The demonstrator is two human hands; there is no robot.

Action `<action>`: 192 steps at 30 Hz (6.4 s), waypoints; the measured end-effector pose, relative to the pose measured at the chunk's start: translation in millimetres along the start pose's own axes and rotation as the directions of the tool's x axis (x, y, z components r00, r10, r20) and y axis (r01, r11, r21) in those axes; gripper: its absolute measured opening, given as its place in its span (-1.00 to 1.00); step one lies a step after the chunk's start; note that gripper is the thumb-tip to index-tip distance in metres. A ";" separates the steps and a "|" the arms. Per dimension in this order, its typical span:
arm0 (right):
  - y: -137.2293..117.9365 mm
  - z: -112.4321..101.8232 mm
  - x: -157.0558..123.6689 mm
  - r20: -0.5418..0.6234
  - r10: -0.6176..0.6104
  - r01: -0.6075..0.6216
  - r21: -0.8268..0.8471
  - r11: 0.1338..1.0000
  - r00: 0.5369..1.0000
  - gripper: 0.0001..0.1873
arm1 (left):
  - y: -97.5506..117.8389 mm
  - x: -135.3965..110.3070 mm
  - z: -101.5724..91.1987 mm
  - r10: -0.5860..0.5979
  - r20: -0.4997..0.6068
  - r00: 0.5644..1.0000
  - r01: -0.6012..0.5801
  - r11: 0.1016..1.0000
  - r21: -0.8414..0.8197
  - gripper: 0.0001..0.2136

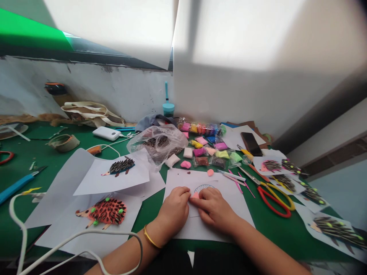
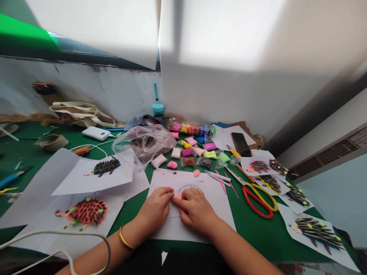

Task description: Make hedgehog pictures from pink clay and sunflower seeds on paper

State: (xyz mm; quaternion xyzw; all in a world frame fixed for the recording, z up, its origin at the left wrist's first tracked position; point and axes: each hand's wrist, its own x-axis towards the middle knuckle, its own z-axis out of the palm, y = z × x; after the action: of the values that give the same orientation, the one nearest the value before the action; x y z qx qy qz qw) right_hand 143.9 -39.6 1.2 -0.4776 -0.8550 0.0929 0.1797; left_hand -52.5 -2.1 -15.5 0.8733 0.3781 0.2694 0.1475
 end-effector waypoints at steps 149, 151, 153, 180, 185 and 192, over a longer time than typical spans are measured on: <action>85.0 -60.8 -52.3 -0.224 0.635 -0.670 -0.151 0.727 0.739 -0.79 | 5.3 -2.5 -0.5 0.150 0.087 0.985 -0.165 0.966 0.197 -0.63; 88.9 -62.6 -58.0 -0.162 0.682 -0.698 -0.242 0.674 0.713 -0.76 | 6.3 -2.2 -0.9 0.140 0.093 0.986 -0.156 0.969 0.193 -0.64; 89.1 -59.9 -58.5 -0.121 0.687 -0.684 -0.314 0.658 0.717 -0.75 | 6.9 -2.2 -1.0 0.133 0.098 0.986 -0.149 0.971 0.187 -0.63; 73.2 -115.2 -67.9 0.078 0.634 -0.627 -0.099 0.773 0.769 -0.87 | 6.1 -12.1 1.0 0.140 0.065 0.988 -0.151 0.959 0.239 -0.66; 59.0 -91.2 -47.4 0.161 0.538 -0.559 0.153 0.815 0.828 -0.86 | 5.4 -14.9 0.7 0.144 0.090 0.985 -0.161 0.959 0.233 -0.68; 33.7 -72.0 -25.2 0.010 0.469 -0.457 0.241 0.856 0.883 -0.71 | 6.1 -15.0 -1.3 0.145 0.073 0.987 -0.157 0.967 0.199 -0.68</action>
State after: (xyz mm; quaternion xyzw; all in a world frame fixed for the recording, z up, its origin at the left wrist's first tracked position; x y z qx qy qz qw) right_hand 210.9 -44.2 50.7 -0.6465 -0.6930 0.2225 0.2286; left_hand -58.2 -17.2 -17.0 0.9176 0.3316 0.2142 0.0471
